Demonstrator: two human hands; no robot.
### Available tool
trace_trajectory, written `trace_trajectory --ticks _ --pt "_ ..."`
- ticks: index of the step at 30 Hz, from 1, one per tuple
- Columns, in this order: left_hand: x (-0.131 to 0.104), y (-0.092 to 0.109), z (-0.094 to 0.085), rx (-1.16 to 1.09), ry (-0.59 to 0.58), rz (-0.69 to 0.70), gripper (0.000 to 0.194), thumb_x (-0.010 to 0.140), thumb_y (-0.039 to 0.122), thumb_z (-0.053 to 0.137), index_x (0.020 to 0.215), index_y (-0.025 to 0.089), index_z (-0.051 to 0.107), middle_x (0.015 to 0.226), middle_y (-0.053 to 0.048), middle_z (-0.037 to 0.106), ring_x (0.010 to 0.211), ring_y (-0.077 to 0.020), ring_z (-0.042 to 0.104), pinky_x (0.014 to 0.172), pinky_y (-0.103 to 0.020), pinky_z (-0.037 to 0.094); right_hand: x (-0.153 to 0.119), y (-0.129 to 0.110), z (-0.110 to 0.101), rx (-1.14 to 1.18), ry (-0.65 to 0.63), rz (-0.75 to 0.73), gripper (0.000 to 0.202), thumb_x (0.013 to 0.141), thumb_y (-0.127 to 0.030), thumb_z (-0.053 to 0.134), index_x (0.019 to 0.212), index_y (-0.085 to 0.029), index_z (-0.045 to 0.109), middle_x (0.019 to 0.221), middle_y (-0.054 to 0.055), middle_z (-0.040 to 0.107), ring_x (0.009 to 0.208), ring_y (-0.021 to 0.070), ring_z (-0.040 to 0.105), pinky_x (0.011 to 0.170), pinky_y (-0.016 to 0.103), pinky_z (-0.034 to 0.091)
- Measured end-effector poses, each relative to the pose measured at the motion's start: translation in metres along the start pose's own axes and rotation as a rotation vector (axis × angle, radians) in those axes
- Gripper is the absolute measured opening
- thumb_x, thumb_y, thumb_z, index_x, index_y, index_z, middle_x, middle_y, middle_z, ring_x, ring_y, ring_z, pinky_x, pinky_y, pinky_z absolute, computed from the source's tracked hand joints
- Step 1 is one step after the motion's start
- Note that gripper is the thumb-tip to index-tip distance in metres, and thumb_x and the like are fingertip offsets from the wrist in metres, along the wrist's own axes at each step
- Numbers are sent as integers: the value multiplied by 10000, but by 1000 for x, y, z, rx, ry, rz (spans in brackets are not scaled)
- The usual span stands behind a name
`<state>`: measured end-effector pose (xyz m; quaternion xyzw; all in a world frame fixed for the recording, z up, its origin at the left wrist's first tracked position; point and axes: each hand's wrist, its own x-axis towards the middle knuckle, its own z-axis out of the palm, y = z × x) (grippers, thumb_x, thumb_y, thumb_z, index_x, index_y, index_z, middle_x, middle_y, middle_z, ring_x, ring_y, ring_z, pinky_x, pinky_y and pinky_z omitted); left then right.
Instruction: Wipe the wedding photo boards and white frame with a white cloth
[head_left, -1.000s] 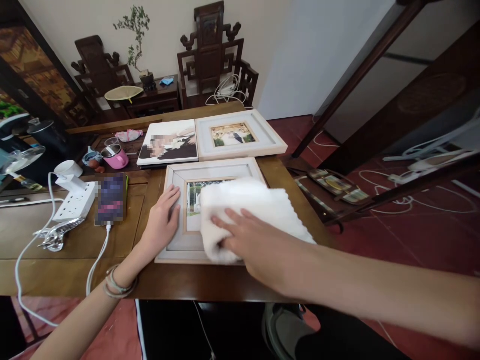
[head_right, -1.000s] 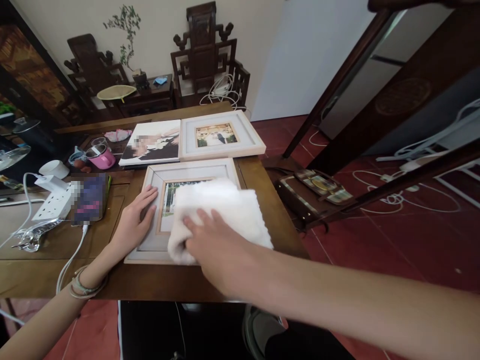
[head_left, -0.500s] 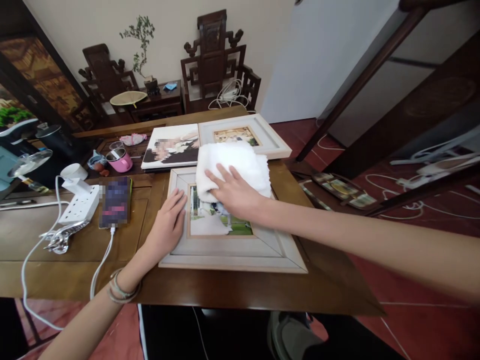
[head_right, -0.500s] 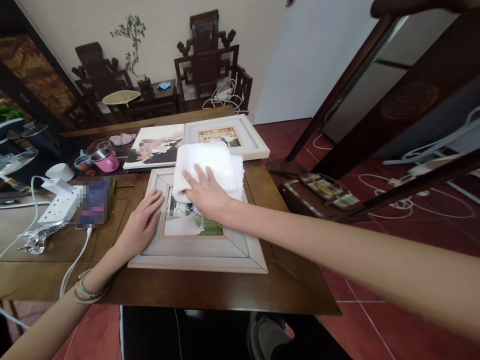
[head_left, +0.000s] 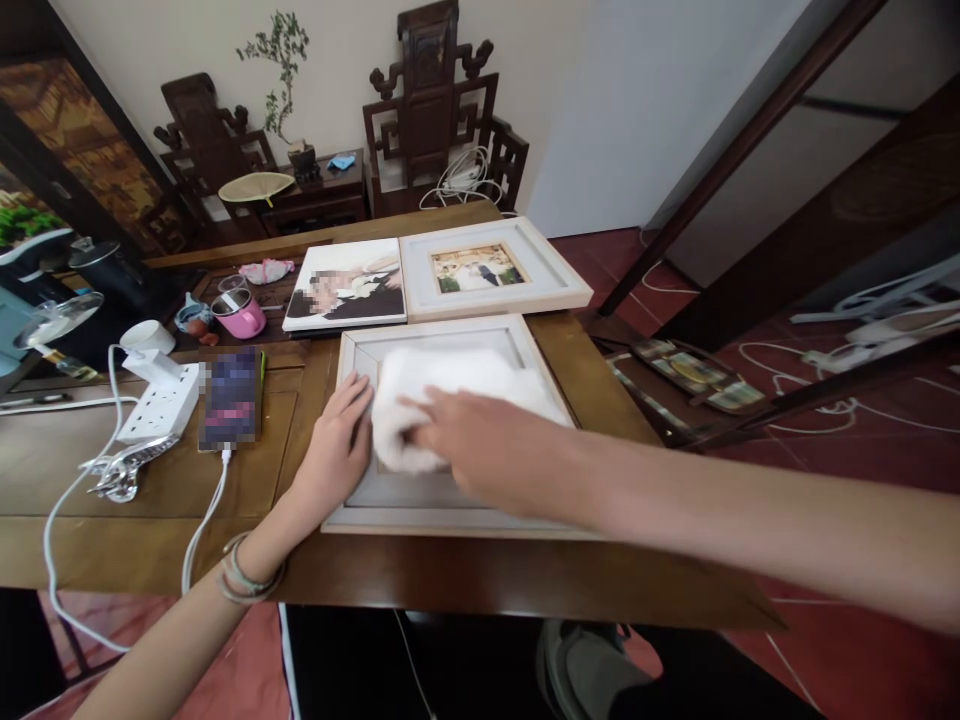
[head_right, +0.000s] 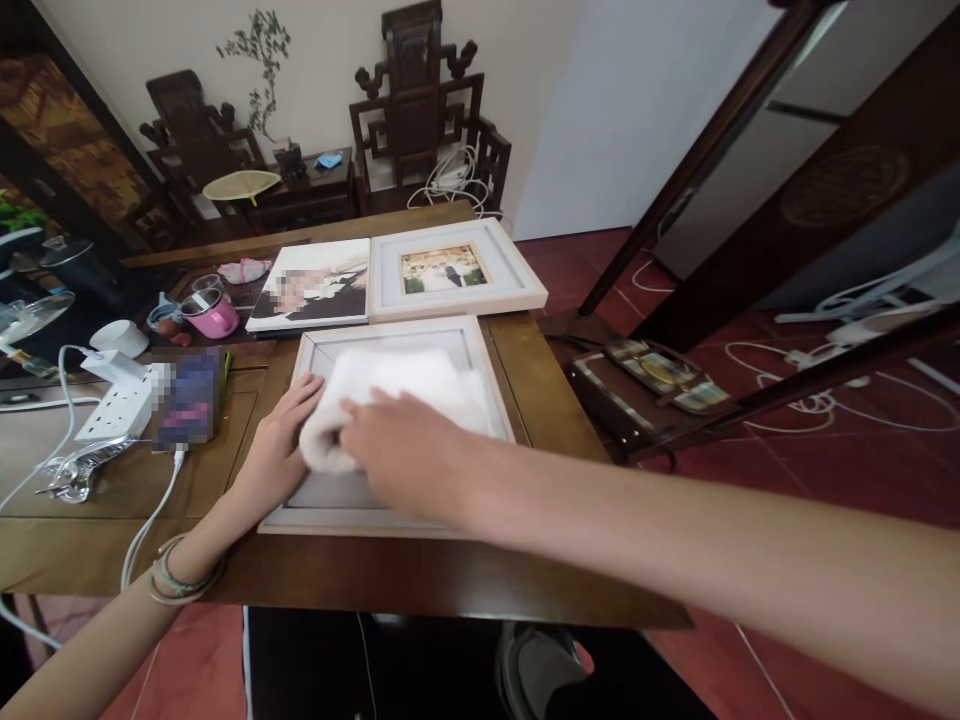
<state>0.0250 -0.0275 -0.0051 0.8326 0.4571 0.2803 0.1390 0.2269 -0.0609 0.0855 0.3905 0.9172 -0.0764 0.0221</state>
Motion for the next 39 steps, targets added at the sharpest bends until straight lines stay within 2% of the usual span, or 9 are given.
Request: trace_trajectory --ticks 3,5,10,14,17,21,28,32,39 --pt "0 2 0 4 10 -15 395 907 169 417 1273 149 564 1384 -132 521 1372 -267 368 1115 -503 338 31 28 4 -220 26 96 537 739 40 500 1251 -101 579 1524 164 277 1368 401 260 1029 542 353" --pt "1 3 -1 3 21 -25 390 911 179 422 1274 153 561 1378 -131 527 1363 -265 383 1112 -511 338 45 37 10 -287 -6 121 543 741 24 542 1272 -89 565 1541 174 218 1383 443 165 1054 597 282" --pt "1 2 0 -8 21 -18 395 913 175 420 1285 163 552 1374 -124 533 1365 -260 382 1113 -521 333 34 11 28 -247 -40 71 395 811 -18 508 1172 -100 648 1500 215 296 1336 469 276 1018 622 309" --pt "0 1 0 4 5 -34 395 917 180 400 1280 151 555 1379 -124 528 1368 -260 375 1121 -511 323 -6 -30 29 -82 -125 -58 434 668 -119 708 1101 -117 686 1467 245 345 1295 512 321 985 629 350" --pt "0 1 1 8 -16 -41 404 917 171 373 1277 140 553 1391 -132 514 1377 -255 360 1128 -503 311 -25 -41 22 50 -159 -163 386 655 -88 684 1038 -126 707 1422 218 434 1270 452 405 977 565 407" --pt "-2 4 -1 -38 -5 -74 432 957 239 328 1359 145 455 1423 -136 477 1380 -238 357 1134 -469 302 -10 -19 20 16 -109 -100 446 687 11 586 1104 -117 678 1473 178 374 1320 412 352 1006 520 407" --pt "-5 11 -7 -137 39 -17 562 989 413 255 1488 160 187 1551 -130 254 1431 -225 236 1173 -414 199 64 26 34 -275 131 46 408 849 -15 441 1193 -123 630 1524 178 255 1375 431 204 1039 633 286" --pt "-6 11 -7 -159 45 -6 589 985 463 232 1487 158 199 1553 -135 247 1435 -218 223 1176 -399 182 65 2 37 -243 125 6 383 890 -76 423 1222 -64 613 1479 253 316 1320 486 289 999 654 321" --pt "-5 9 -9 -247 95 -24 651 961 555 147 1442 158 333 1511 -132 346 1398 -244 312 1158 -454 217 12 -43 45 -174 78 -158 295 879 -165 529 1122 -136 694 1429 232 413 1267 484 385 967 667 358"
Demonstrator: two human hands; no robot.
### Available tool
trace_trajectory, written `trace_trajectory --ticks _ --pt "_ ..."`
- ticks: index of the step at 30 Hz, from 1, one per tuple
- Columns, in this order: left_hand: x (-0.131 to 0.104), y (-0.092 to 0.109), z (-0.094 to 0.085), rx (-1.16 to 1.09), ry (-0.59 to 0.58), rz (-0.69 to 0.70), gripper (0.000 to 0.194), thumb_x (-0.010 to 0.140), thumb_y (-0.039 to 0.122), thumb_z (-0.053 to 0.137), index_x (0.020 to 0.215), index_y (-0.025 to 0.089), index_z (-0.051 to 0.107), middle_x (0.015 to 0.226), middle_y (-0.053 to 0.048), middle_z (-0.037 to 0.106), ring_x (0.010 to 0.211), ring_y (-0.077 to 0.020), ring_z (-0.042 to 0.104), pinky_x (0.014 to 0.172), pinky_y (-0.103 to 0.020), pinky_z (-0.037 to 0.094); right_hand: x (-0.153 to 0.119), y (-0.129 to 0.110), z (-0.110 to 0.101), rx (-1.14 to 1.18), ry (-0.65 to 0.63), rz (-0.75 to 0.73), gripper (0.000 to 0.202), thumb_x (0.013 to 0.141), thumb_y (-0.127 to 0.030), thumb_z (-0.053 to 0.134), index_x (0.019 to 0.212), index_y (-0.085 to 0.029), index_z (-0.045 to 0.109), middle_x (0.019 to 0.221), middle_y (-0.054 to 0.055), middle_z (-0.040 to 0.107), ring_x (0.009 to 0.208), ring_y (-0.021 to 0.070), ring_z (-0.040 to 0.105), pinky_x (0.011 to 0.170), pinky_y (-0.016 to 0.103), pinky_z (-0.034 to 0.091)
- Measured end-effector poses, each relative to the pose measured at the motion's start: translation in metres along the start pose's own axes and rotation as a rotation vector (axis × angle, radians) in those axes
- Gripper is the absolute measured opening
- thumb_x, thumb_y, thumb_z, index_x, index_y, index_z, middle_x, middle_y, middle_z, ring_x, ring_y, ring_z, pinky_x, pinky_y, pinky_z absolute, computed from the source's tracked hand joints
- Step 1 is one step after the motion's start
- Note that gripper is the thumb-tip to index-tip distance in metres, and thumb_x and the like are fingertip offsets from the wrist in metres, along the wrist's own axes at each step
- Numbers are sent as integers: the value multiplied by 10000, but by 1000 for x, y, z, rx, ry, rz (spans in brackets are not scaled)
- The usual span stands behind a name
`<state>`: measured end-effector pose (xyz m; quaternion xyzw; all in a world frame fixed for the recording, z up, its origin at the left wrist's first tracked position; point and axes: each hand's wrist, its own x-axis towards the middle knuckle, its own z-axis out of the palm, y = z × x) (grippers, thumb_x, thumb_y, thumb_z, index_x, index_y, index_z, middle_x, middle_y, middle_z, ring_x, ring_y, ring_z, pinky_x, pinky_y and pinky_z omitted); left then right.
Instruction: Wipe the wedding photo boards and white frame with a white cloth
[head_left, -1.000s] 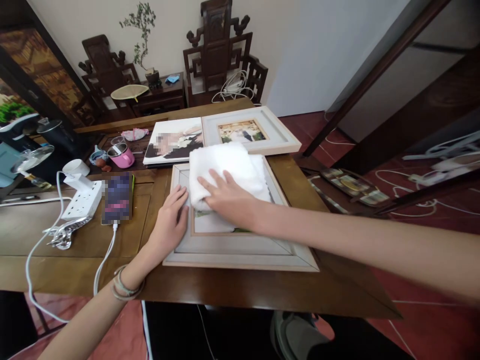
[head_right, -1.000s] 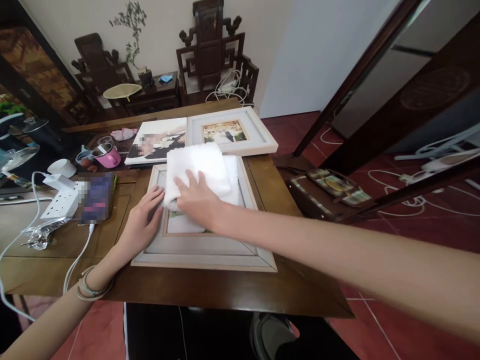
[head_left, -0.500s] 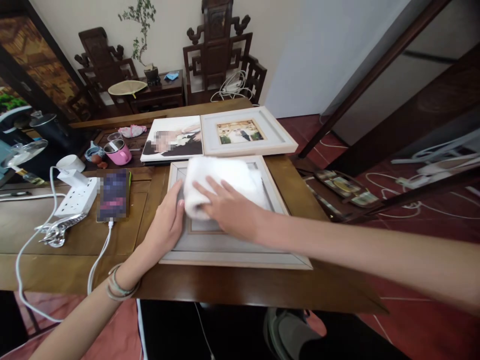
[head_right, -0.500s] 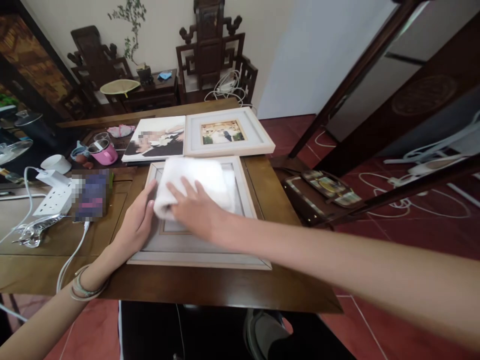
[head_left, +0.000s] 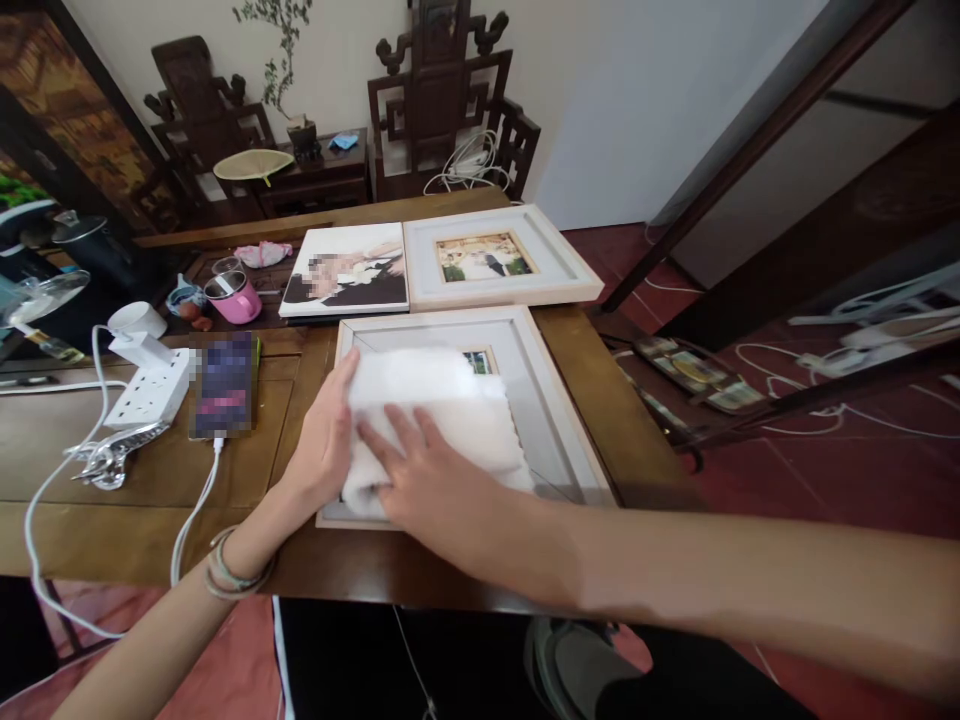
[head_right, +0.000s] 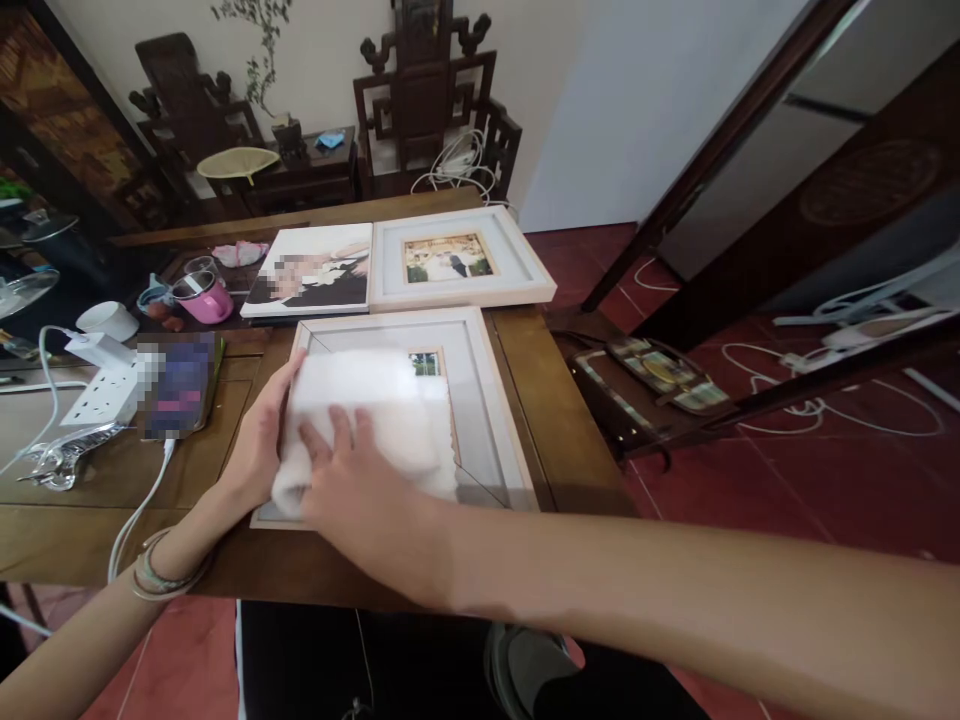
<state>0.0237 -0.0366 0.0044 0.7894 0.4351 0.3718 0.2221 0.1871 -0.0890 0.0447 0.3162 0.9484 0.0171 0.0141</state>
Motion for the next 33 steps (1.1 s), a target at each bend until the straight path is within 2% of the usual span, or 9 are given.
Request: trace_trajectory --ticks 5,10,14,17,21,25,27,29,33 --pt "0 -1 2 38 -44 -61 602 979 507 172 1424 156 375 1479 -124 405 1380 -234 352 1155 -445 239 -18 1 1 99 44 -112 214 832 -180 605 997 -157 740 1401 194 468 1269 458 401 1000 629 358" --pt "0 -2 1 50 -66 12 590 981 500 159 1499 220 185 1576 -77 196 1445 -224 189 1182 -443 139 -9 6 8 53 150 -100 226 884 -141 528 982 -106 729 1410 246 429 1273 442 404 1004 624 356" --pt "1 -3 -1 77 -113 49 608 975 515 139 1514 237 92 1601 -61 46 1465 -239 50 1188 -451 62 2 14 11 58 150 -69 193 858 -112 562 953 -107 730 1414 228 436 1292 427 386 1026 612 338" --pt "0 -3 -2 102 -155 51 613 975 515 158 1515 242 63 1601 -50 -23 1464 -258 -8 1186 -463 42 12 30 13 24 136 -20 223 871 -113 533 982 -124 726 1441 186 419 1311 424 357 1036 597 336" --pt "-1 -2 -2 142 -217 56 587 990 461 171 1515 249 14 1602 -44 11 1463 -246 -36 1184 -474 39 33 67 14 -87 135 25 290 878 -71 471 1049 -111 701 1473 154 383 1344 409 302 1060 548 324" --pt "0 -1 -2 203 -231 14 612 997 403 216 1511 198 -45 1597 -85 -48 1463 -245 -27 1181 -471 74 56 106 3 -124 120 88 360 837 -17 483 1135 -120 655 1520 119 308 1382 391 222 1074 564 288" --pt "1 0 -1 243 -239 -7 616 994 381 254 1514 165 5 1594 -122 5 1464 -259 36 1174 -478 125 66 119 -4 -134 162 126 351 841 -17 470 1128 -110 650 1529 124 289 1390 391 199 1068 585 275" --pt "2 0 0 285 -270 -4 572 983 361 313 1497 145 184 1576 -146 156 1447 -277 165 1158 -482 201 75 123 -8 -130 170 92 355 839 -12 462 1123 -122 646 1518 111 322 1388 368 226 1056 562 303" --pt "4 -1 2 328 -266 24 434 959 296 387 1352 135 479 1428 -154 455 1337 -288 405 1101 -481 338 81 114 -4 -107 98 -21 378 828 11 442 1116 -127 643 1454 112 430 1360 318 312 1035 486 344"
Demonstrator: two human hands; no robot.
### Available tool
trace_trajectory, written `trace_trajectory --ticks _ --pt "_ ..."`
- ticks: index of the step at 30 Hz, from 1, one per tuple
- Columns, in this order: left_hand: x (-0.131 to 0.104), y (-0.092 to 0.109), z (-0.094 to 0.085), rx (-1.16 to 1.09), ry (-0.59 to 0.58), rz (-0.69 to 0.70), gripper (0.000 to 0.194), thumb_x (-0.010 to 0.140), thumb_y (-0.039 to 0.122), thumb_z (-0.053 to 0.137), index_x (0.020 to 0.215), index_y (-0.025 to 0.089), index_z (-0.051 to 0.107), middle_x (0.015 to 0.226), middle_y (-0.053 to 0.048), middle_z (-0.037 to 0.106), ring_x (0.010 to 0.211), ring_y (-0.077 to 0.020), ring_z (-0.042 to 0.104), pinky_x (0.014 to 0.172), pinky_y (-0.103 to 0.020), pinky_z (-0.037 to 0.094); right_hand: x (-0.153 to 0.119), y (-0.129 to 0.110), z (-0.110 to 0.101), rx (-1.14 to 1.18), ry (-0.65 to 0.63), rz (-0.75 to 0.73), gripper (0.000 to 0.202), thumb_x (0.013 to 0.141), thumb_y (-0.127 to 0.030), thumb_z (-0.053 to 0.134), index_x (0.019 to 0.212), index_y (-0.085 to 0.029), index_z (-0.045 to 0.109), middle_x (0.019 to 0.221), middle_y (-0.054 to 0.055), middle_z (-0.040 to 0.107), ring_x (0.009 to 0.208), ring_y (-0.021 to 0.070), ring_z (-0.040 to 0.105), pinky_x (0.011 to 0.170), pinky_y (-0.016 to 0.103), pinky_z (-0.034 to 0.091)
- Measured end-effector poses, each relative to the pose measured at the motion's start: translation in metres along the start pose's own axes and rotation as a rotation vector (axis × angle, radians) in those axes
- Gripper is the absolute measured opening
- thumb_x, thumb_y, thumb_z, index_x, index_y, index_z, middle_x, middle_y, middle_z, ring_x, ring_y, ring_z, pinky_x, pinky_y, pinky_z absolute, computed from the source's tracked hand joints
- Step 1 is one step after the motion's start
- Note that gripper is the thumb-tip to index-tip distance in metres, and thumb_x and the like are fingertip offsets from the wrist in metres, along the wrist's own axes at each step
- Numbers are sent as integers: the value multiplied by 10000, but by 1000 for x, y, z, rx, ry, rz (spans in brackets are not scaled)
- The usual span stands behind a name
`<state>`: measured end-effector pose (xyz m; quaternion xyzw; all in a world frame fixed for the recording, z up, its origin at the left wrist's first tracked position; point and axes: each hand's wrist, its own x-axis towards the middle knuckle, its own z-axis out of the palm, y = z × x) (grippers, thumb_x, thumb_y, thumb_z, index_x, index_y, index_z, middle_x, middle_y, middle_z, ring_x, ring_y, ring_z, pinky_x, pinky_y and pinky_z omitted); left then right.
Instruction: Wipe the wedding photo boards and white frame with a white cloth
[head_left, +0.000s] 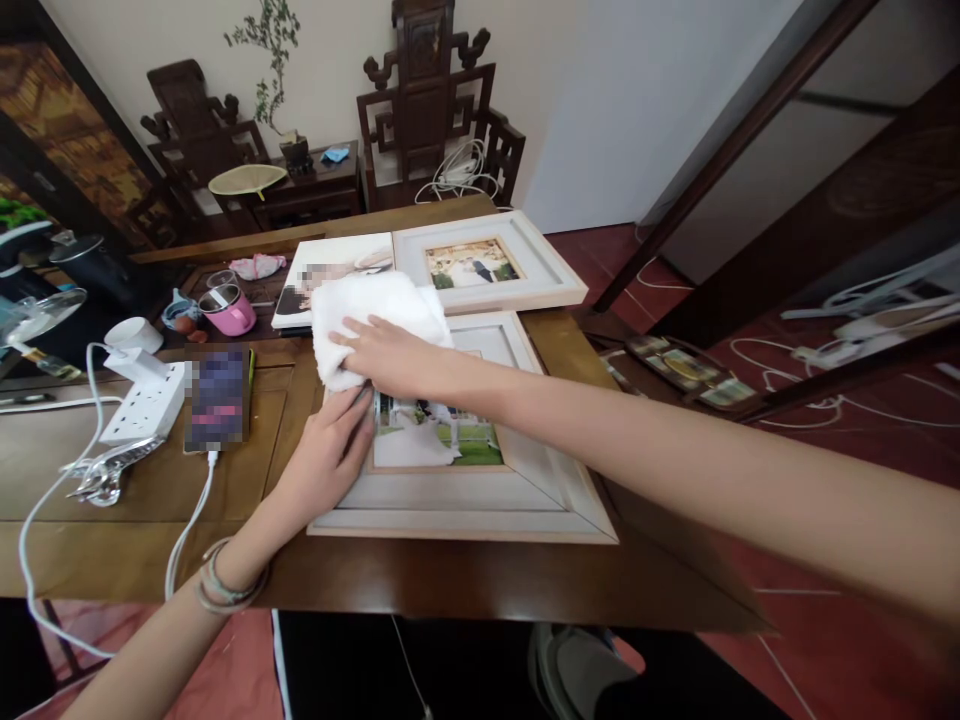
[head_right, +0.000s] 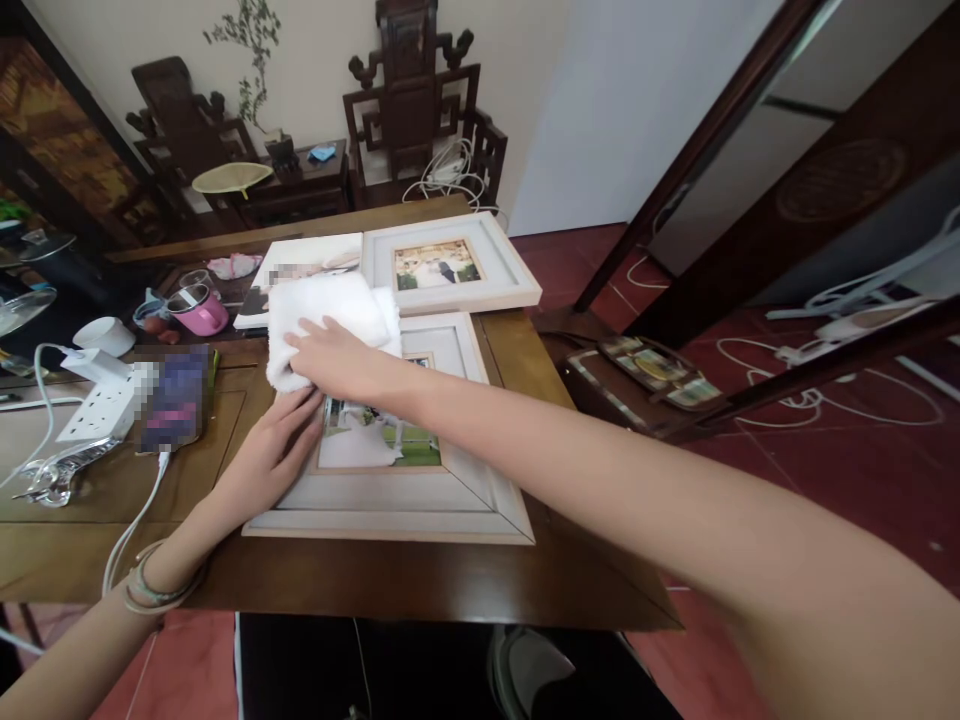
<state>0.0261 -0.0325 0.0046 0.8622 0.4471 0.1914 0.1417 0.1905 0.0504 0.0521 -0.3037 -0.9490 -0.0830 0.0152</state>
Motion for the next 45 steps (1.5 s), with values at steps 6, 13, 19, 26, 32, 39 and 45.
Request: trace_trajectory --ticks 6,13,19,26,32,39,45 --pt "-1 -3 2 -44 52 38 413 952 197 361 1340 149 493 1422 -134 472 1342 -258 403 1113 -473 338 -22 1 3 -28 -71 -15 389 781 39 472 1103 -96 645 1418 147 467 1339 313 345 1035 480 332" --pt "-2 -6 5 -25 53 28 445 957 227 350 1369 90 451 1449 -162 436 1374 -247 359 1141 -468 299 -85 27 -2 -50 -178 55 439 682 82 497 1022 -114 694 1412 146 477 1336 329 357 1048 517 318" --pt "-2 -5 6 -59 80 -1 434 960 247 344 1375 188 457 1448 -117 450 1364 -257 379 1113 -515 327 -141 47 1 -27 -125 137 530 630 98 398 957 -182 706 1393 88 507 1317 292 401 968 517 409" --pt "-1 -4 5 -58 67 -37 442 952 241 347 1369 149 460 1461 -137 427 1371 -261 365 1119 -501 319 -171 -6 -16 134 -162 184 469 617 56 403 891 -180 701 1333 125 560 1272 287 466 984 475 437" --pt "-1 -3 4 -41 56 -35 442 950 235 340 1357 124 471 1450 -149 437 1363 -265 375 1115 -504 325 -215 -39 -21 288 -108 237 504 657 54 394 839 -323 674 1384 -63 503 1269 210 466 928 322 501" --pt "0 -4 2 -44 55 -1 440 957 264 342 1353 131 479 1443 -156 445 1359 -271 380 1119 -508 318 -165 17 -7 116 -111 259 509 602 49 391 928 -204 688 1399 82 497 1325 272 391 993 490 445" --pt "1 -3 2 -53 77 -4 434 955 268 363 1360 162 477 1433 -139 463 1351 -270 395 1115 -519 322 -142 29 1 15 -111 258 489 618 66 434 1012 -86 679 1417 200 444 1347 357 333 1018 602 343"
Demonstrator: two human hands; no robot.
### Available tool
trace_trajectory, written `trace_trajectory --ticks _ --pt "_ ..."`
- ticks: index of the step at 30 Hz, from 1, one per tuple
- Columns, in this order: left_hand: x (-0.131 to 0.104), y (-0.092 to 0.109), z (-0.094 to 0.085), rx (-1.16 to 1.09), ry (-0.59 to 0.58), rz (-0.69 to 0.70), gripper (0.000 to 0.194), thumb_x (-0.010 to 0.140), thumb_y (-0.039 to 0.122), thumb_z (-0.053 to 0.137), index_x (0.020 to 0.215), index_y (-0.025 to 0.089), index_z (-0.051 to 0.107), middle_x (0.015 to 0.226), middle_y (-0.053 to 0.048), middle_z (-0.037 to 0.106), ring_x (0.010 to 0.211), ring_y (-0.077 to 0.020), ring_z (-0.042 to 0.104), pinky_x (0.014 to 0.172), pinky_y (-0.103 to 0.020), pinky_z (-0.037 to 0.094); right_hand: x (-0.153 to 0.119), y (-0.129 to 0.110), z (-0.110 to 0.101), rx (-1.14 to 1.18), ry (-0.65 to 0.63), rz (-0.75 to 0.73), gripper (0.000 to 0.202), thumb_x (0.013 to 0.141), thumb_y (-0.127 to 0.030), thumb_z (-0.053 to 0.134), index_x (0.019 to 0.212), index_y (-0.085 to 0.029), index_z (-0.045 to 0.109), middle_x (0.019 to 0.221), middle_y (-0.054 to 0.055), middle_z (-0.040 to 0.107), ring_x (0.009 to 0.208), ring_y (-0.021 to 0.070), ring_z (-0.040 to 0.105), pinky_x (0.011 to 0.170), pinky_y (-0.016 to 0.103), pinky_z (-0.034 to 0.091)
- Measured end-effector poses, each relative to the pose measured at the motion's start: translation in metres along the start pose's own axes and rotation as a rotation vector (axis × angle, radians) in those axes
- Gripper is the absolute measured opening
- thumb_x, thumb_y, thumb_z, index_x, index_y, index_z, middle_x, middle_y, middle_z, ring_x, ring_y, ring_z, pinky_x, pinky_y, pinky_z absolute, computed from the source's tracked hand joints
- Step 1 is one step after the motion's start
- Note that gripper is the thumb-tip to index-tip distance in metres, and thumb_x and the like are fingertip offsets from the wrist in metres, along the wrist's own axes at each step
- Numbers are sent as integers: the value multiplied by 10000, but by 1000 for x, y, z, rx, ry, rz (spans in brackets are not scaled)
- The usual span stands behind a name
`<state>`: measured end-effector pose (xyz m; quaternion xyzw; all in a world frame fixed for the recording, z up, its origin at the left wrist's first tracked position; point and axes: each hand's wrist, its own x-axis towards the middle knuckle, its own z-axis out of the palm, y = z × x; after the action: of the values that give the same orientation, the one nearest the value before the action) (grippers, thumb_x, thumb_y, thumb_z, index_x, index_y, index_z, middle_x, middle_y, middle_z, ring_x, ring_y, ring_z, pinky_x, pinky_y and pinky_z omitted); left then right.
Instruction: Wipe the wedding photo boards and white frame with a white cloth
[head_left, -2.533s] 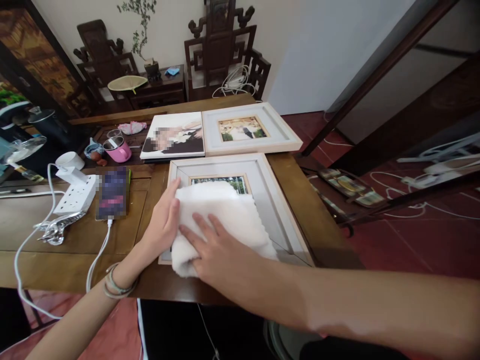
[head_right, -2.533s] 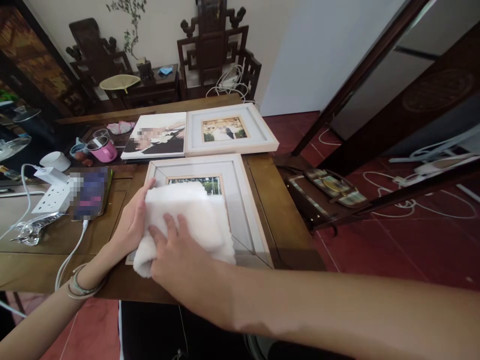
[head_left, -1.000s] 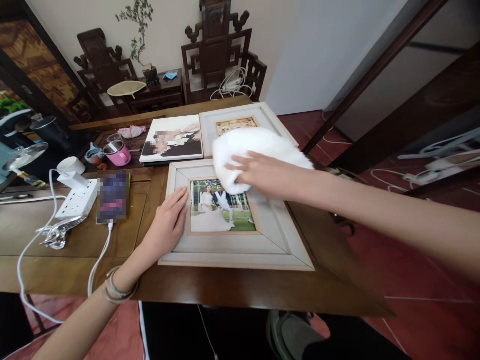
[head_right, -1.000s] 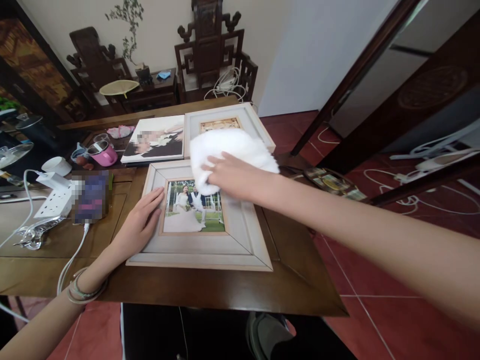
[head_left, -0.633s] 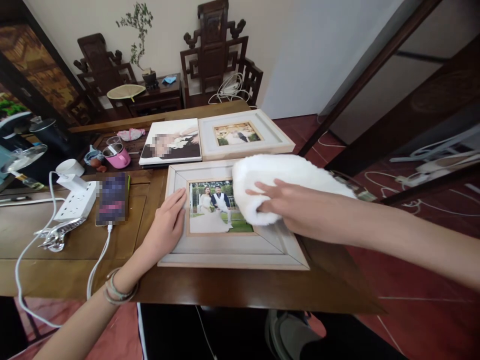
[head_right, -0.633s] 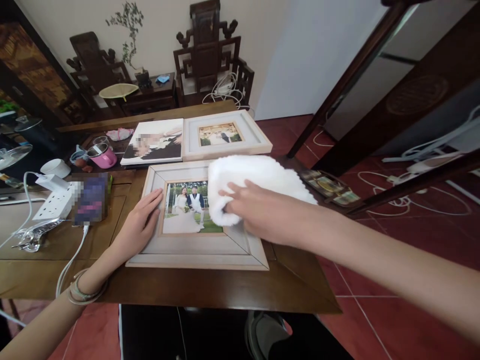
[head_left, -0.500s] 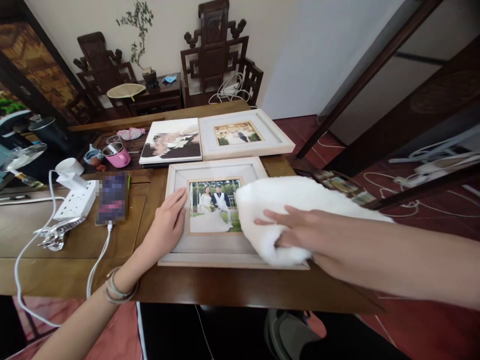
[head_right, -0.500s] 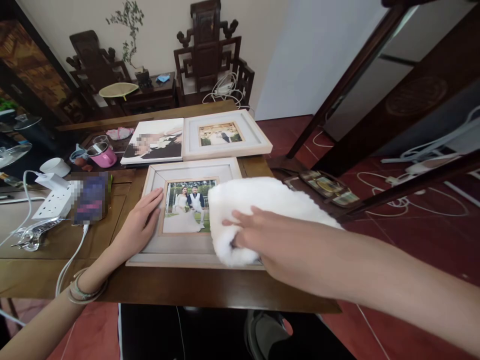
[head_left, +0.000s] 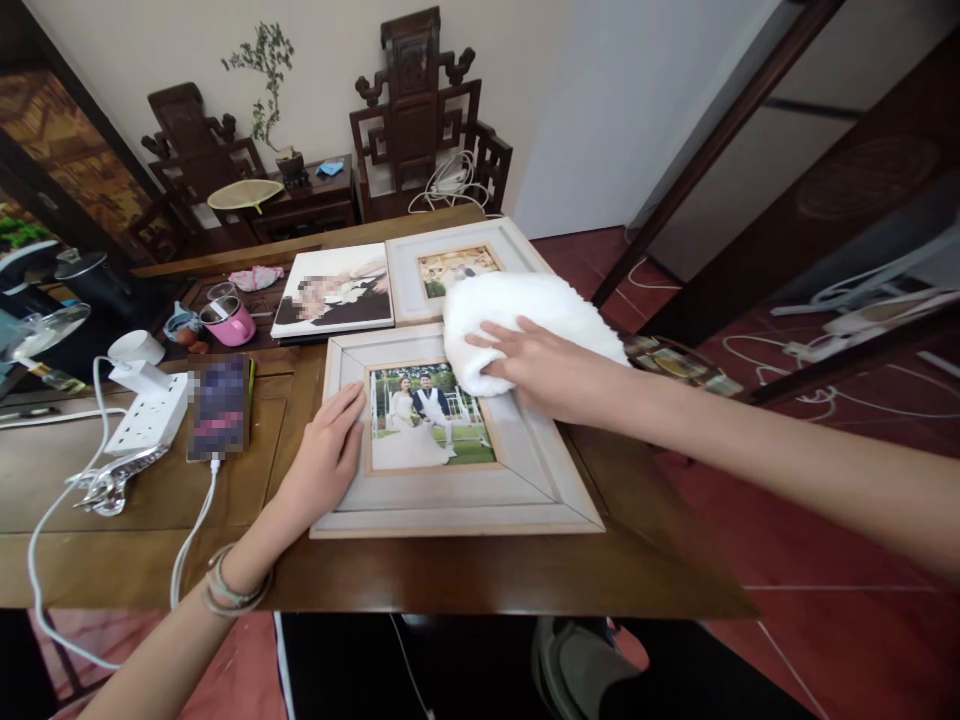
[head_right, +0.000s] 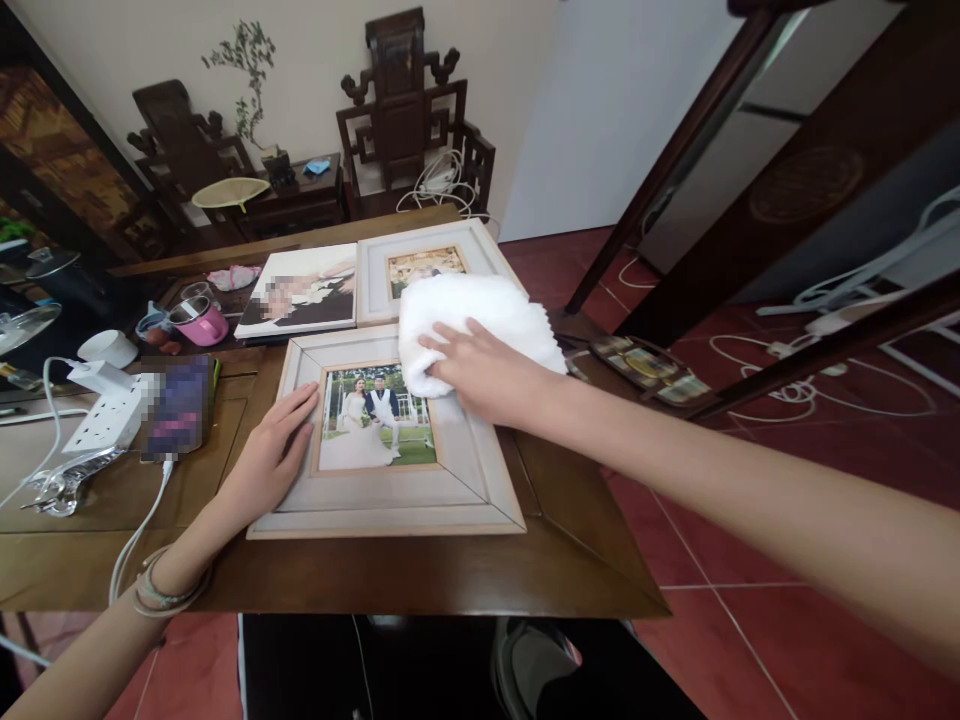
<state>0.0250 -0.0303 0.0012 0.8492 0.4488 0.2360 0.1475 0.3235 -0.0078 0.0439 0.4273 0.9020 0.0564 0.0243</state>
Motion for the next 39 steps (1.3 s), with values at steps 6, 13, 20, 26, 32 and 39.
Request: trace_trajectory --ticks 6,13,20,26,32,39 --pt "1 1 0 8 4 -10 435 949 262 370 1335 111 500 1425 -163 467 1347 -259 404 1124 -481 327 -49 -43 -13 129 -31 -45 432 613 26 454 924 -148 698 1369 172 514 1324 307 391 1019 541 378" --pt "1 2 -1 21 -5 -2 429 947 255 370 1337 129 499 1428 -149 467 1348 -259 403 1124 -486 326 -100 -74 -23 304 111 -97 423 599 -22 464 818 -321 669 1267 -30 620 1174 215 562 969 312 466" --pt "2 1 -2 22 -14 20 427 950 247 366 1339 129 495 1427 -153 465 1351 -253 398 1128 -484 318 -39 -26 -3 121 19 68 516 605 44 422 969 -197 695 1406 97 489 1280 308 453 948 491 476" --pt "1 2 -1 -9 0 -17 423 948 263 377 1339 156 499 1427 -138 471 1351 -261 399 1122 -491 322 -19 -19 5 -65 13 65 443 654 56 475 1020 -65 693 1428 224 417 1339 390 332 1021 589 344" --pt "1 2 -1 -3 1 -13 432 947 264 374 1342 137 491 1432 -146 461 1351 -257 397 1132 -477 310 -70 -80 0 3 103 44 189 707 -122 576 796 -181 732 1324 189 551 1234 401 469 940 566 408" --pt "1 1 0 21 -3 4 440 947 251 371 1335 83 493 1425 -169 465 1346 -252 402 1137 -452 312 -103 -120 -16 353 61 44 269 647 -161 625 857 -304 715 1292 29 605 1167 261 557 918 377 490"
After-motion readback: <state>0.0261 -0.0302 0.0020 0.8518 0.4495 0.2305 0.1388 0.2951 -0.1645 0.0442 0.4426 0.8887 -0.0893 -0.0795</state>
